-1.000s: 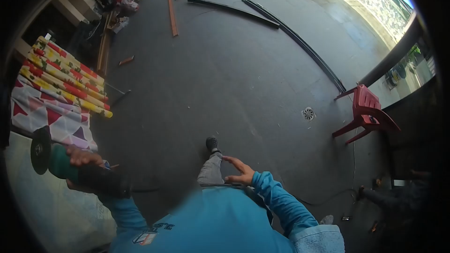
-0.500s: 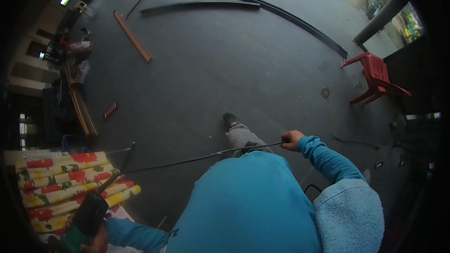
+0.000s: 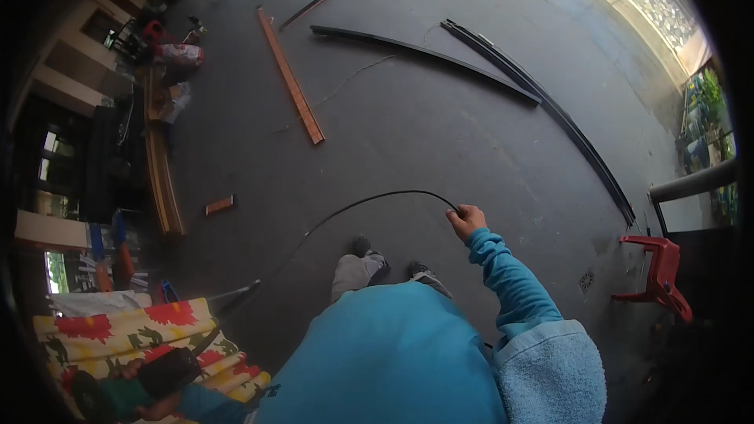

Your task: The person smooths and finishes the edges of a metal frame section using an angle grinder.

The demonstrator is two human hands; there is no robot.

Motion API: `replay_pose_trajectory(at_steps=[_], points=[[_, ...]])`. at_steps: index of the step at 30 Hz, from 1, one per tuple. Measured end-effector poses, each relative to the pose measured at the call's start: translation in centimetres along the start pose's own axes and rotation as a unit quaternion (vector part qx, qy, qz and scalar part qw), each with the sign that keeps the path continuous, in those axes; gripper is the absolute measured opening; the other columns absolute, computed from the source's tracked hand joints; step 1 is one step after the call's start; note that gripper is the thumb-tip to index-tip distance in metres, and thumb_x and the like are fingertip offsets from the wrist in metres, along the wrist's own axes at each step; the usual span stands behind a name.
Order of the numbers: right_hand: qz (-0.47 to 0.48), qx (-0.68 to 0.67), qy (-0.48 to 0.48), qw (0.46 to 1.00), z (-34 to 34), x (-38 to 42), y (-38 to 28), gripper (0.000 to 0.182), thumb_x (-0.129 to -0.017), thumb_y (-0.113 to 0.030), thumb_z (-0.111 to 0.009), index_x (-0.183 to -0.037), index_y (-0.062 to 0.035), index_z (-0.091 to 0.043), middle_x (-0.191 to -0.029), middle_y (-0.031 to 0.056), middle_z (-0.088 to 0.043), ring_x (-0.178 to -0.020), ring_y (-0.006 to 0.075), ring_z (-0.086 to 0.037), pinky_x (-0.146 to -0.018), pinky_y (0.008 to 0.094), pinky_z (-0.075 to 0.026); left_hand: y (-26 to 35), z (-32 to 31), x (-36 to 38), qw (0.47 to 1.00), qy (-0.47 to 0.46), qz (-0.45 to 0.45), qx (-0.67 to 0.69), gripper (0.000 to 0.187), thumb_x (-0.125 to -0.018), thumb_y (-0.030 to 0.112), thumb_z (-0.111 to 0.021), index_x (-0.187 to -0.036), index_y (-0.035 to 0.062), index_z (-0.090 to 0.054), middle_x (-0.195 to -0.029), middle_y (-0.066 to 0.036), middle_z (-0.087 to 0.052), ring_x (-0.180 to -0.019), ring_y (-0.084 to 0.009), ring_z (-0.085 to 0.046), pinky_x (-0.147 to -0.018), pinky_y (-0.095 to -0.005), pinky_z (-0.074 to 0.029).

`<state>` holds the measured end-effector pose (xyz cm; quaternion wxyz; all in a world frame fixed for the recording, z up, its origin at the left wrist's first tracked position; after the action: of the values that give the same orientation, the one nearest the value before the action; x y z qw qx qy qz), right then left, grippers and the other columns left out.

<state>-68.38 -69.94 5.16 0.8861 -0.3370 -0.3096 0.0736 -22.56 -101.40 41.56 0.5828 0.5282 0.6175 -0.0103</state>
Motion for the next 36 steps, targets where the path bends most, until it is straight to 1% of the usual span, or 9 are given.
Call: replay_pose_trajectory(at_steps=[2,6,13,18,21,25,28,32,36], points=[[0.183,-0.038,0.012,0.982,-1.7,-5.0,-8.6,0.030,-0.086,-0.027,-0.064,-0.078,0.0017,-0.060,-0.060,0.0095,-0.052,-0.053,0.0164,-0.046,-0.054,0.0355,-0.044,-4.8,3.2,-3.4,1.000,-0.013,0.016,0.011,0.078,-0.064,0.028,-0.072,-0.125,-0.0022,-0.034,-0.101,-0.013,-0.045,-0.097,-0.0247,-0.047,-0.091,-0.0409,-0.038],[0.275,-0.114,-0.030,0.954,-5.7,-10.0,-22.2,0.025,-0.084,-0.025,-0.064,-0.084,-0.0008,-0.058,-0.057,0.0070,-0.049,-0.051,0.0145,-0.045,-0.050,0.0323,-0.040,-20.1,10.9,-12.6,0.988,-0.099,0.092,0.068,0.076,-0.067,0.026,-0.075,-0.125,-0.0019,-0.033,-0.098,-0.012,-0.045,-0.091,-0.0223,-0.048,-0.086,-0.0386,-0.040],[0.352,-0.196,-0.080,0.912,-7.5,-14.0,-42.5,0.016,-0.086,-0.012,-0.061,-0.094,0.0012,-0.061,-0.065,0.0095,-0.056,-0.055,0.0170,-0.053,-0.054,0.0320,-0.046,-49.1,2.6,-27.8,0.851,-0.257,0.304,0.342,0.073,-0.069,0.009,-0.080,-0.126,-0.0057,-0.036,-0.118,-0.026,-0.049,-0.098,-0.0355,-0.063,-0.086,-0.0473,-0.053],[0.453,-0.264,-0.059,0.850,-6.7,-23.0,-54.5,0.016,-0.088,-0.007,-0.059,-0.100,0.0041,-0.061,-0.074,0.0078,-0.060,-0.063,0.0134,-0.056,-0.058,0.0300,-0.046,-66.2,-4.6,-32.7,0.667,-0.403,0.403,0.480,0.077,-0.071,0.006,-0.078,-0.128,-0.0154,-0.032,-0.142,-0.044,-0.017,-0.105,-0.0463,-0.061,-0.084,-0.0478,-0.057],[0.495,-0.319,-0.040,0.807,-5.5,-30.8,-60.1,0.016,-0.087,-0.002,-0.057,-0.102,0.0036,-0.061,-0.074,0.0091,-0.059,-0.064,0.0150,-0.057,-0.059,0.0310,-0.047,-73.9,-9.1,-35.4,0.645,-0.422,0.430,0.470,0.078,-0.070,0.008,-0.079,-0.128,-0.0158,-0.032,-0.142,-0.047,-0.013,-0.100,-0.0474,-0.063,-0.081,-0.0469,-0.059],[0.460,-0.378,-0.008,0.804,-2.8,-43.4,-65.5,0.014,-0.086,-0.002,-0.058,-0.099,0.0026,-0.059,-0.081,0.0129,-0.059,-0.073,0.0174,-0.058,-0.067,0.0329,-0.048,-85.5,-8.7,-39.9,0.637,-0.436,0.500,0.392,0.084,-0.071,0.010,-0.079,-0.134,-0.0104,-0.028,-0.135,-0.025,-0.035,-0.101,-0.0405,-0.063,-0.081,-0.0507,-0.059],[0.515,-0.229,0.018,0.826,0.4,-53.8,-69.0,0.016,-0.078,-0.010,-0.066,-0.091,-0.0037,-0.061,-0.076,0.0125,-0.063,-0.069,0.0290,-0.063,-0.064,0.0385,-0.050,-93.1,-10.0,-44.2,0.631,-0.393,0.549,0.383,0.083,-0.071,0.012,-0.079,-0.133,-0.0104,-0.029,-0.135,-0.026,-0.034,-0.099,-0.0403,-0.064,-0.080,-0.0498,-0.059],[0.325,-0.082,0.009,0.942,0.3,-70.0,-63.7,0.020,-0.075,-0.017,-0.068,-0.093,-0.0084,-0.064,-0.081,0.0126,-0.067,-0.077,0.0332,-0.066,-0.070,0.0434,-0.052,-103.2,-13.8,-50.9,0.619,-0.370,0.577,0.384,0.081,-0.071,0.015,-0.078,-0.132,-0.0104,-0.030,-0.136,-0.027,-0.033,-0.097,-0.0401,-0.064,-0.079,-0.0487,-0.059],[-0.024,-0.028,0.064,0.997,1.1,-78.7,-48.0,0.026,-0.077,-0.022,-0.068,-0.101,-0.0111,-0.065,-0.099,0.0128,-0.068,-0.095,0.0339,-0.064,-0.084,0.0448,-0.050,-114.9,-20.3,-56.0,0.600,-0.358,0.594,0.398,0.080,-0.071,0.017,-0.077,-0.130,-0.0104,-0.032,-0.138,-0.028,-0.032,-0.095,-0.0399,-0.065,-0.077,-0.0475,-0.059]])
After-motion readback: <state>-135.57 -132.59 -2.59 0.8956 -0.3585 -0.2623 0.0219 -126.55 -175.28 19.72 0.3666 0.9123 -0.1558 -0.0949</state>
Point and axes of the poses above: each hand's wrist, its own x-axis away from the middle knuckle, its own z-axis out of the back of the hand, y = z × x, the point moved 2 cm from there along -x, towards the middle knuckle
